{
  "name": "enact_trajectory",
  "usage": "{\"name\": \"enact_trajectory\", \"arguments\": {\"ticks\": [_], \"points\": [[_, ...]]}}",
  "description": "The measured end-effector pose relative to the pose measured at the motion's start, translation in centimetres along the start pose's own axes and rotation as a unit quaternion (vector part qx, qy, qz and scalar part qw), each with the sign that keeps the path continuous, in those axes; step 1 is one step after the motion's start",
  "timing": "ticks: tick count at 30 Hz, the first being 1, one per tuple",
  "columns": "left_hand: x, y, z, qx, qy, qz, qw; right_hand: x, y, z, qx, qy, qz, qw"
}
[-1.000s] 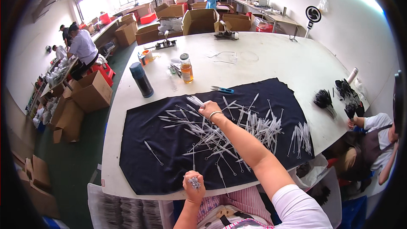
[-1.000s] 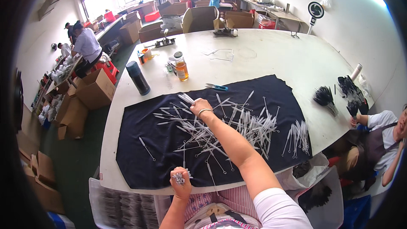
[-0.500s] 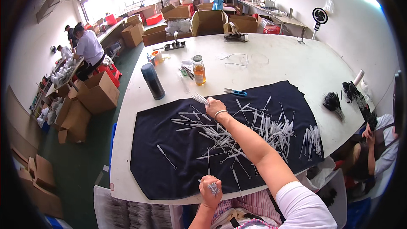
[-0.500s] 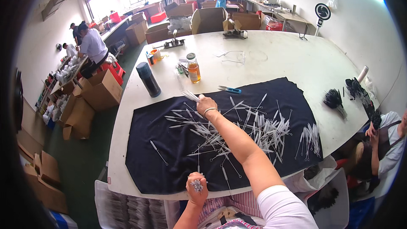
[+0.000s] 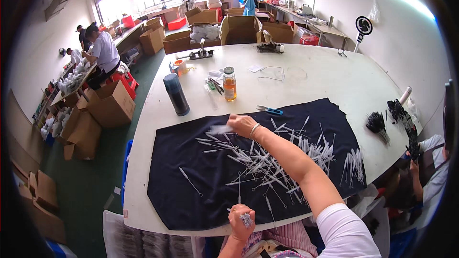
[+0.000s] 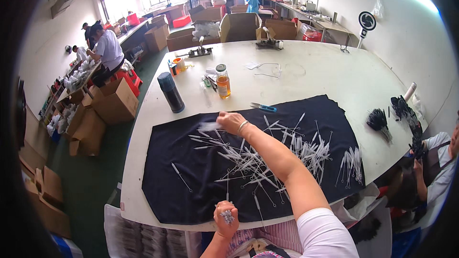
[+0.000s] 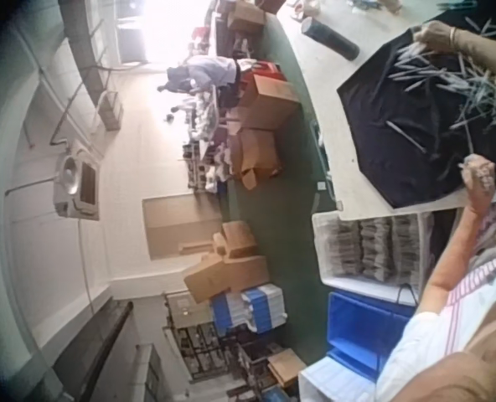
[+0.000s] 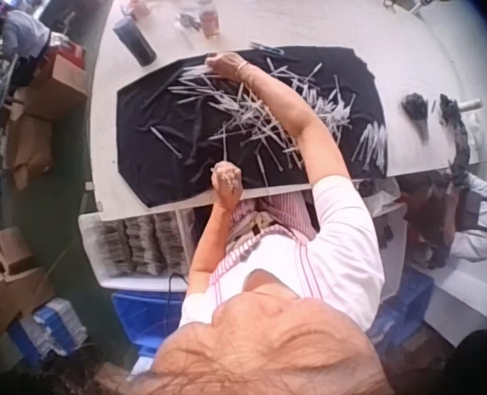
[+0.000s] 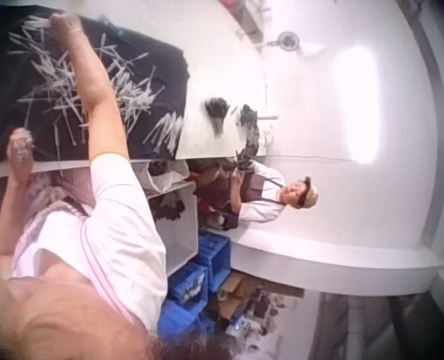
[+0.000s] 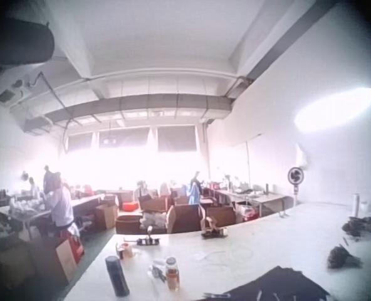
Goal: The person gathers wire brushes from the table into bundles by hand and places the assembled bundles into a plastic storage container.
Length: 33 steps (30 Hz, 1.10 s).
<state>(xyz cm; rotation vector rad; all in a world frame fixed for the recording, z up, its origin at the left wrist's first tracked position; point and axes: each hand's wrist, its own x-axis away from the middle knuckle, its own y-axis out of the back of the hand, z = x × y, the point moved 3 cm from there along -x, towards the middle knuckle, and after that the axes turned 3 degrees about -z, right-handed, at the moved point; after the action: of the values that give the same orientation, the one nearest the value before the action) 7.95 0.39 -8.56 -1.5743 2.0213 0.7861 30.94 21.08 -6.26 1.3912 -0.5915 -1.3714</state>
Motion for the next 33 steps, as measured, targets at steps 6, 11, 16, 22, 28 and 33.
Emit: {"name": "enact_trajectory", "arguments": {"ticks": [6,11,16,22,28,33], "points": [[0.1,0.3,0.2,0.022,0.026,-0.016,0.999,-2.4,-1.9,3.3,0.082,-0.144,0.039,0.985],[0.2,-0.4,-0.1,0.031,0.021,-0.008,0.999,-2.4,-6.2,0.8,0.076,-0.225,0.116,0.964],[0.2,0.1,-0.1,0.019,0.018,-0.002,1.0,-3.4,-4.6,1.9,0.03,-0.232,0.07,0.97],[-0.5,0.1,-0.2,0.024,0.003,0.0,1.0,-3.0,-1.7,2.1,0.045,-0.162,-0.036,0.985],[-0.4,0.1,-0.2,0.017,-0.006,-0.008,1.0,-0.7,-1.6,3.0,-0.008,-0.372,0.285,0.883],[-0.2,0.0,0.0,0.017,-0.007,-0.005,1.0,-0.2,-2.4,2.6,-0.047,-0.417,0.211,0.883]]}}
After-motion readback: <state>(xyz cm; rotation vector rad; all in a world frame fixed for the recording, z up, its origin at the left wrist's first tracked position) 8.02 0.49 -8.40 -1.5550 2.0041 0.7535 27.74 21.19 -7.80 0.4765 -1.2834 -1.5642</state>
